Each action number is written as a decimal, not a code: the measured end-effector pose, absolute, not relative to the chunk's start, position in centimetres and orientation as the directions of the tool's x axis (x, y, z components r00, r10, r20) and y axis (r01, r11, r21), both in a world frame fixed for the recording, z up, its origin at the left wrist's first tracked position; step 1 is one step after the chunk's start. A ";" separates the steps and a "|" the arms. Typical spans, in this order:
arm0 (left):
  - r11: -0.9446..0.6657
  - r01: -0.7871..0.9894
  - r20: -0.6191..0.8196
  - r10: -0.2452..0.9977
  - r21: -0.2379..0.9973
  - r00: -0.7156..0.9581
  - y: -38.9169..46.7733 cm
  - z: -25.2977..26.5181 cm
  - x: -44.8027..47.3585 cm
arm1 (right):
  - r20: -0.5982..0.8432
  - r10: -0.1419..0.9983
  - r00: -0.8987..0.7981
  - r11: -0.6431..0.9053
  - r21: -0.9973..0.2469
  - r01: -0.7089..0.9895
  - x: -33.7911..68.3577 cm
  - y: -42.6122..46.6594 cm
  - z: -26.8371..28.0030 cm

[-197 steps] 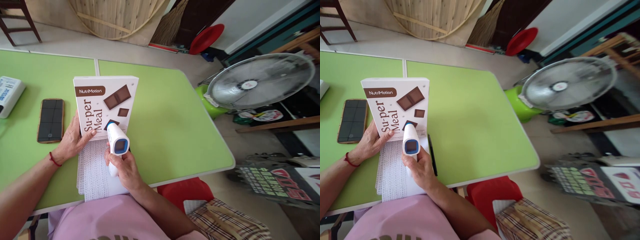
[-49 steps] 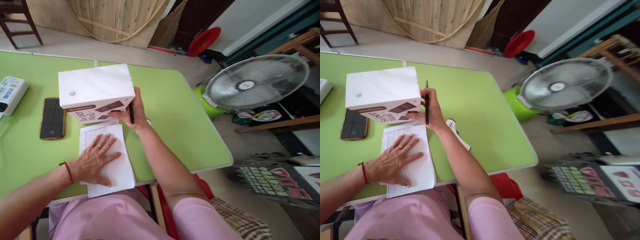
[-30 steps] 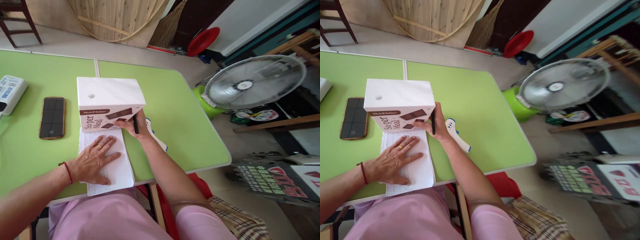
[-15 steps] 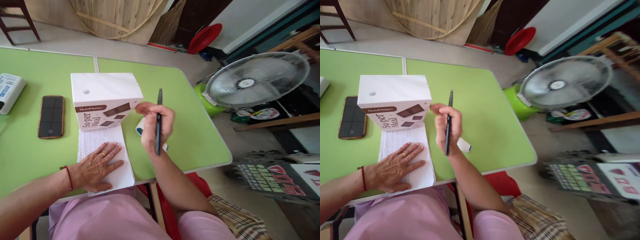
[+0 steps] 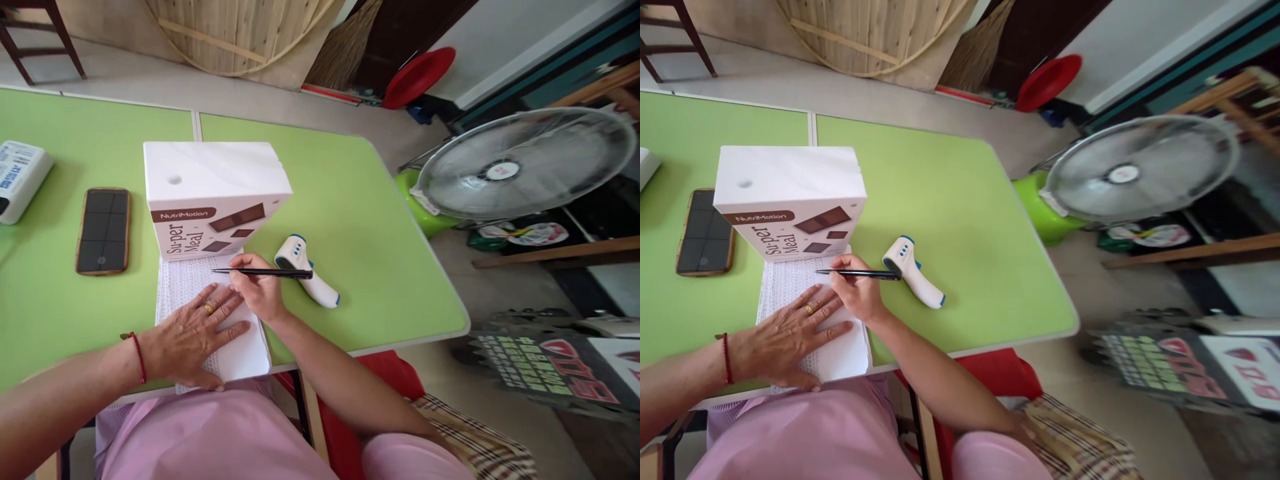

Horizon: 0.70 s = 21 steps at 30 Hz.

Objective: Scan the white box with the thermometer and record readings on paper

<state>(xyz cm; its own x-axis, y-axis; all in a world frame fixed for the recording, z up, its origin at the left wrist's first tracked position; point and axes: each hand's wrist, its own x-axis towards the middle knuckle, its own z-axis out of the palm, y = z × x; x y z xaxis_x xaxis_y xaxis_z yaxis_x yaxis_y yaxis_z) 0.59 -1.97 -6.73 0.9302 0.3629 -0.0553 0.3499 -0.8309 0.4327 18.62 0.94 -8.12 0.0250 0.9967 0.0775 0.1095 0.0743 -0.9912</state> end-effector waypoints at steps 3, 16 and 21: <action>-0.842 0.357 -0.039 0.374 0.405 0.927 -2.1 -6.2 0.6 | 0.084 0.996 0.043 0.078 -0.990 0.121 18.3 0.4 -8.8; -0.820 0.572 -0.058 0.569 0.038 0.820 -2.8 -3.6 1.2 | 0.286 0.958 -0.016 0.267 -0.868 0.418 18.6 0.0 -8.3; -0.789 0.612 -0.087 0.614 -0.054 0.784 -3.8 -2.8 1.3 | 0.366 0.924 -0.108 0.373 -0.808 0.456 18.7 0.2 -8.6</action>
<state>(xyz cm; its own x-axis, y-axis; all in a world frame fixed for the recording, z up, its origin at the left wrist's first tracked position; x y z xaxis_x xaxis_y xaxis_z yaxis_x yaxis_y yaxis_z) 1.31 -3.77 -2.84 0.7844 0.6141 -0.0870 0.6118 -0.7892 -0.0536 18.70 0.16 -8.57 -0.1076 0.9242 0.3663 0.4561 0.3733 -0.8079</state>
